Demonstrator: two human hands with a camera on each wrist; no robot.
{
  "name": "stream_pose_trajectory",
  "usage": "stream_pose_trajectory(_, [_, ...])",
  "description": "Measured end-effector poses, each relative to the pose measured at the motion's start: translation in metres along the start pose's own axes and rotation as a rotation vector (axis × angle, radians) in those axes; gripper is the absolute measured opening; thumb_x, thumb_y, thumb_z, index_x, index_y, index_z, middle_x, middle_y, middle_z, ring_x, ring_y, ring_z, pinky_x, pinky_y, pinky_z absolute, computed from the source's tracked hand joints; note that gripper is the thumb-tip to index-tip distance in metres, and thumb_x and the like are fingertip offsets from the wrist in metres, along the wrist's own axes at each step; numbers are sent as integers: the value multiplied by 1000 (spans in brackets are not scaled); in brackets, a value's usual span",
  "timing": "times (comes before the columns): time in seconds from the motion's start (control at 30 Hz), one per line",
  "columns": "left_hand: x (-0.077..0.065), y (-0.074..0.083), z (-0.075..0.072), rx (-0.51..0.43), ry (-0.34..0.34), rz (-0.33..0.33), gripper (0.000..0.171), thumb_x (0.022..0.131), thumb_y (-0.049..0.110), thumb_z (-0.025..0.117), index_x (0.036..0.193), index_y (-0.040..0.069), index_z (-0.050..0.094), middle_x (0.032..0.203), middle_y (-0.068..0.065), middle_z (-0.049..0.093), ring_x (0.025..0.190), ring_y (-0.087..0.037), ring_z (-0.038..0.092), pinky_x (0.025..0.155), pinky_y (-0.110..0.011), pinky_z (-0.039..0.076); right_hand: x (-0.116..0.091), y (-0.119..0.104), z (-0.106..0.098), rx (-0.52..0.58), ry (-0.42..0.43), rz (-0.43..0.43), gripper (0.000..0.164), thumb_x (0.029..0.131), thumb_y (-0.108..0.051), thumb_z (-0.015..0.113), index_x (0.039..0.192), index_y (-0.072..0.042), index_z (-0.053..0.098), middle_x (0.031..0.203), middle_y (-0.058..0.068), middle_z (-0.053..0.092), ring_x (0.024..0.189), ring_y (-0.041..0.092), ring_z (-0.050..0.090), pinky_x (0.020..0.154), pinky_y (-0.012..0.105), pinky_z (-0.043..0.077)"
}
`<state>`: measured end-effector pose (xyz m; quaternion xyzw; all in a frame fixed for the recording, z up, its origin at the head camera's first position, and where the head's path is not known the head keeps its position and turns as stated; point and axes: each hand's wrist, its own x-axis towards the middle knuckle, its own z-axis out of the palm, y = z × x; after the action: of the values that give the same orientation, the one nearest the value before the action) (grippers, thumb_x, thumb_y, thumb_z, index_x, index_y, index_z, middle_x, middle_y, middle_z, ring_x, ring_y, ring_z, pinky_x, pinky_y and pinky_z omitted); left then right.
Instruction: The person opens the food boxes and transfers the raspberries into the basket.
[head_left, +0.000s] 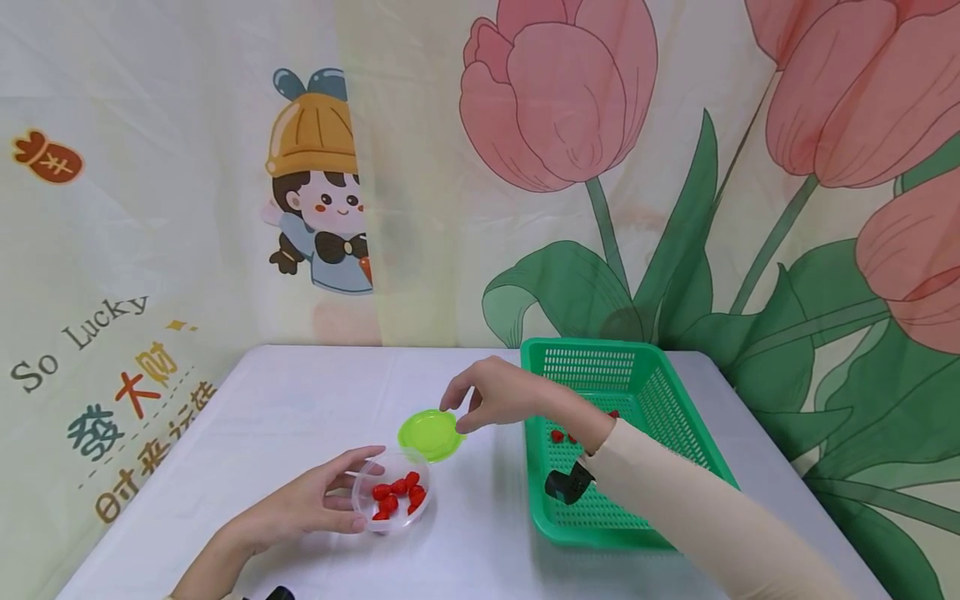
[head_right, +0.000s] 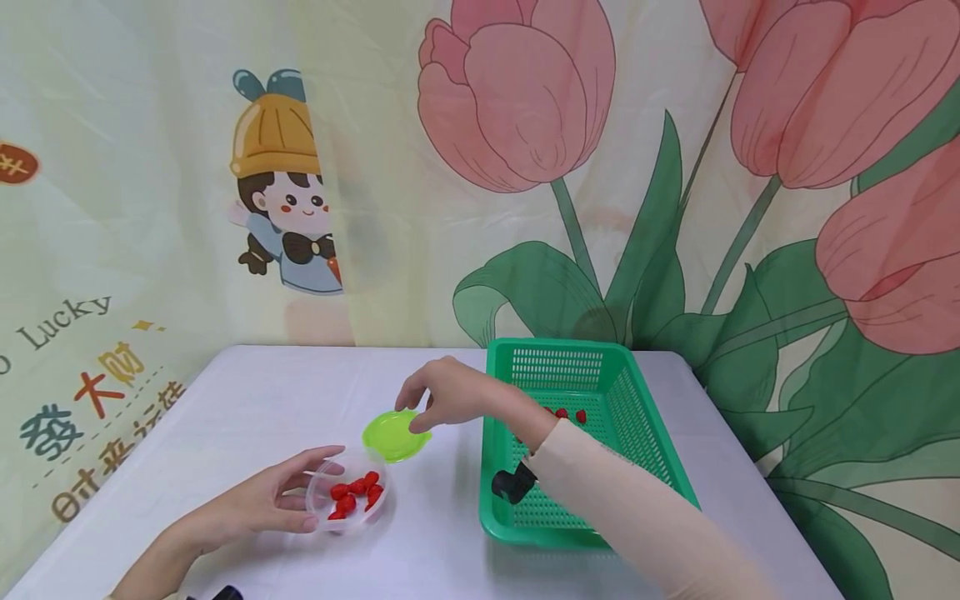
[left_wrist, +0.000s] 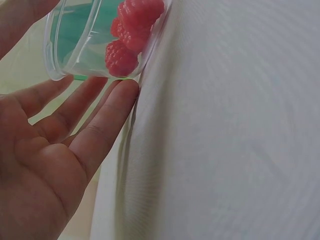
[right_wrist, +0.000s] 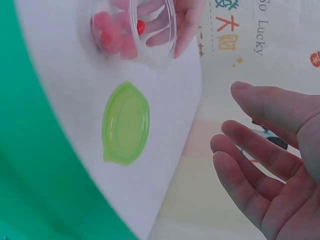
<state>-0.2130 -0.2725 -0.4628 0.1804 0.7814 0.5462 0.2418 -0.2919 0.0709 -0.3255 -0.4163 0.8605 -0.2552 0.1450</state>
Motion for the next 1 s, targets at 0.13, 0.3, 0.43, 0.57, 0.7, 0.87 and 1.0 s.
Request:
stream_pose_trajectory(0.13, [0, 1, 1, 0, 2, -4, 90, 95, 20, 81, 168, 17, 28, 157, -22, 46, 136, -41, 57, 100, -34, 59, 11, -7, 8, 6, -24, -1, 27, 94, -13, 83, 121, -14, 79, 111, -2, 76, 86, 12, 71, 75, 22, 59])
stream_pose_trajectory(0.3, [1, 1, 1, 1, 7, -26, 91, 94, 23, 82, 168, 18, 28, 157, -21, 46, 135, -40, 57, 100, -40, 60, 23, -12, 20, 25, -37, 7, 27, 93, -15, 84, 120, -15, 79, 111, -5, 76, 87, 7, 69, 75, 20, 59])
stream_pose_trajectory(0.43, [2, -2, 0, -9, 4, -25, 90, 95, 22, 81, 168, 19, 28, 157, -21, 46, 135, -39, 57, 100, -40, 60, 31, -14, 31, 29, -52, -9, 27, 92, -15, 85, 119, -14, 80, 111, -1, 77, 87, 5, 69, 75, 19, 58])
stream_pose_trajectory(0.57, [1, -5, -1, -20, -4, -2, 89, 95, 21, 80, 167, 20, 29, 157, -21, 46, 136, -39, 57, 99, -36, 60, 38, -15, 42, 33, -69, -24, 27, 93, -15, 84, 119, -13, 80, 110, -2, 78, 88, 4, 68, 76, 17, 57])
stream_pose_trajectory(0.7, [-1, -5, -1, -24, -10, 9, 87, 96, 20, 79, 167, 21, 30, 158, -21, 46, 136, -39, 57, 99, -33, 59, 43, -16, 52, 32, -88, -25, 27, 93, -15, 84, 120, -12, 80, 110, -3, 78, 90, 3, 67, 75, 16, 57])
stream_pose_trajectory(0.87, [-2, -4, -1, -29, -17, 25, 86, 97, 17, 78, 167, 21, 29, 158, -22, 45, 135, -38, 59, 98, -30, 59, 47, -18, 62, 32, -114, -27, 29, 93, -14, 83, 122, -11, 79, 114, 2, 79, 94, 5, 66, 75, 15, 57])
stream_pose_trajectory(1.0, [-3, -4, 0, -50, -24, 39, 85, 97, 15, 77, 167, 20, 29, 158, -24, 44, 134, -37, 61, 98, -32, 59, 49, -19, 69, 30, -138, -32, 30, 93, -13, 83, 123, -11, 79, 113, 1, 78, 94, 4, 66, 75, 15, 57])
